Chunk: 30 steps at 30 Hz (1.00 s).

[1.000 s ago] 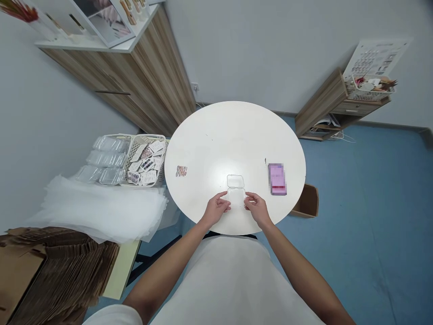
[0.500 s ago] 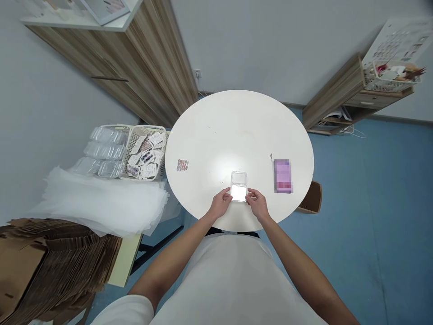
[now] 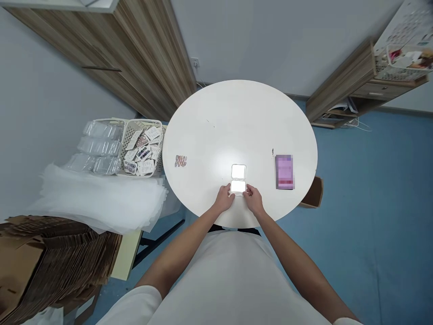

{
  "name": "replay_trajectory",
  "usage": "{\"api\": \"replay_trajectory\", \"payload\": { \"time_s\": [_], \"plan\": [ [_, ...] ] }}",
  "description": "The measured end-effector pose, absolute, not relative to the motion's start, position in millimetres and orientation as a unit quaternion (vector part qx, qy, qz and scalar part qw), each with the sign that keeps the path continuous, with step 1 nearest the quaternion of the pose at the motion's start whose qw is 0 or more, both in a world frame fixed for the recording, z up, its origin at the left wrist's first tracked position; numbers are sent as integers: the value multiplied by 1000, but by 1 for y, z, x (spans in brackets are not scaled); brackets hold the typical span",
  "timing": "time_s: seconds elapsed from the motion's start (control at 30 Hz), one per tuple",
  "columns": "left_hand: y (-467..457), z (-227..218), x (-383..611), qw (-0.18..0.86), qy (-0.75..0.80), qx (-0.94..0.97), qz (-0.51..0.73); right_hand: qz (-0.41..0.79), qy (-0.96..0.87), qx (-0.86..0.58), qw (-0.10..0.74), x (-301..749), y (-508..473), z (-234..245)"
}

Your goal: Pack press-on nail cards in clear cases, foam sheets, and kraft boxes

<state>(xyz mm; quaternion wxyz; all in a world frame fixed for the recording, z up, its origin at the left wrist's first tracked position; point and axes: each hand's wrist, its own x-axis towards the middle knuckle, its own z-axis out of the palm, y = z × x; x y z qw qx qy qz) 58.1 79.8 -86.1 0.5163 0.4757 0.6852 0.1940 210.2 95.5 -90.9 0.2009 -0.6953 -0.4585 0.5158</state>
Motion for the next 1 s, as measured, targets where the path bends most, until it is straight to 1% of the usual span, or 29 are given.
{"api": "replay_trajectory", "payload": {
  "time_s": [0.13,0.23,0.7,0.87,1.0],
  "plan": [
    [74,-87,60,527,706,426,205,507,-457,-702,202,214,91,-93],
    [72,-88,62,540,706,405,216,523,-452,-696,196,214,88,-93],
    [70,-85,68,531,705,412,225,570,-441,-663,203,219,92,-88],
    [57,-77,63,512,732,386,231,575,-440,-655,217,228,92,-76],
    [36,-68,38,482,746,390,244,563,-491,-620,239,225,89,-59]
  ]
}}
